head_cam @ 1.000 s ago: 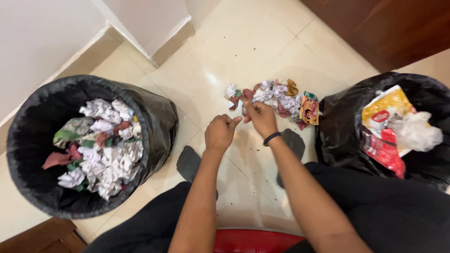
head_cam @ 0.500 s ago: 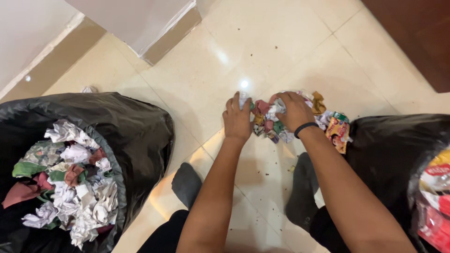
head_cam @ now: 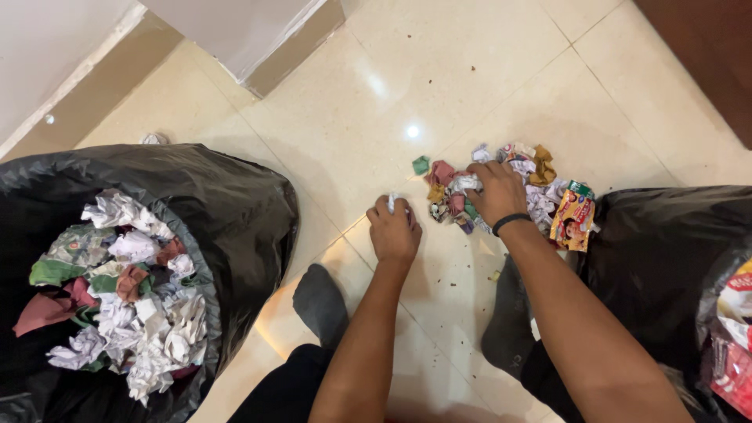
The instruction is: The person sits on a low red stool and sorts crumpled paper and small wrappers from a pile on the floor into two black trash bags. They pick up items one by one, crumple them, and place them into either the left or right bag.
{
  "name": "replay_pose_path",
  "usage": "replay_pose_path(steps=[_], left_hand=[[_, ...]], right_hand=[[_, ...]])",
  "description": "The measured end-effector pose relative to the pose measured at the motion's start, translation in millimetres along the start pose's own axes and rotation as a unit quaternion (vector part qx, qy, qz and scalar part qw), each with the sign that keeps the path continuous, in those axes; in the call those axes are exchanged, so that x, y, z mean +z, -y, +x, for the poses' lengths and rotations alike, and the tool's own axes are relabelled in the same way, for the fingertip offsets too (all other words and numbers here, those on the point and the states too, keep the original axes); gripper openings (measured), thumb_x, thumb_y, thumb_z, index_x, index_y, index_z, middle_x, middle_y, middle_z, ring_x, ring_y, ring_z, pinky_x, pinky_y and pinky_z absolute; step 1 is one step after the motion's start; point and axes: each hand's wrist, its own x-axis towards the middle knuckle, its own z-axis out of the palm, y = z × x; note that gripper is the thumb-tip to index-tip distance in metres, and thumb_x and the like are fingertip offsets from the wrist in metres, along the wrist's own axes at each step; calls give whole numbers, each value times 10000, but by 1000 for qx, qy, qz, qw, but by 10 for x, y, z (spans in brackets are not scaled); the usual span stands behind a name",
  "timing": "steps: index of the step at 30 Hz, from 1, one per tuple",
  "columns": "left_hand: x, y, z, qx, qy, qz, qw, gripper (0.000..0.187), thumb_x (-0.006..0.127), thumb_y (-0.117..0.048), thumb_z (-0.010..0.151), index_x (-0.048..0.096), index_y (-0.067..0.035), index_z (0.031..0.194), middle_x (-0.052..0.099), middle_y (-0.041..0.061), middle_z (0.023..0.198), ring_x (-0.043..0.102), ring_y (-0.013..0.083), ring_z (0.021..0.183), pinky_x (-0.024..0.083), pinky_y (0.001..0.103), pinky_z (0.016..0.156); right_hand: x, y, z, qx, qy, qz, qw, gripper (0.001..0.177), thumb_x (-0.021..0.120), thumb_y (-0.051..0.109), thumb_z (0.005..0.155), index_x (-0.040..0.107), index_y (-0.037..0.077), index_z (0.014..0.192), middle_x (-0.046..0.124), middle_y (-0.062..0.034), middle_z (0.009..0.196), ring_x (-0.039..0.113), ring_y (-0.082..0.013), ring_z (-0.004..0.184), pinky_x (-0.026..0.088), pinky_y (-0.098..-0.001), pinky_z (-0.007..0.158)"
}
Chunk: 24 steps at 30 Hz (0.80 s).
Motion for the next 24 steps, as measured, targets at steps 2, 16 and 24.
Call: replay_pose_path(steps=[2,16,24], left_hand=[[45,19,-86,-3,22,9,1000,474,821,-158,662,624,-108,1089,479,185,1337,462,425,1162,525,484,888],[-604,66,-925,-212,161,-611,746,362,611,-83,918,494,-196,1241,682,127,1060,713,230,842,613,389,683],[-1574,154,-1519,-100,171,-722,663,285,683,-213,980,589,-84,1216,657,77,1037,586,131,726,467,254,560]], right_hand=[[44,-35,-98,12,-45,51,998,390,858,191,760,708,124,1113,699,-106,1074,628,-330,1059,501,-462,932],[-158,495,-881,224,46,666,710,233,676,-6,913,506,75,1051,630,-170,1170,696,-230,925,649,-404,751],[-768,1508,-1367,205,118,666,708,205,436,83,973,604,143,1074,650,-81,951,672,-209,738,593,-360,603]])
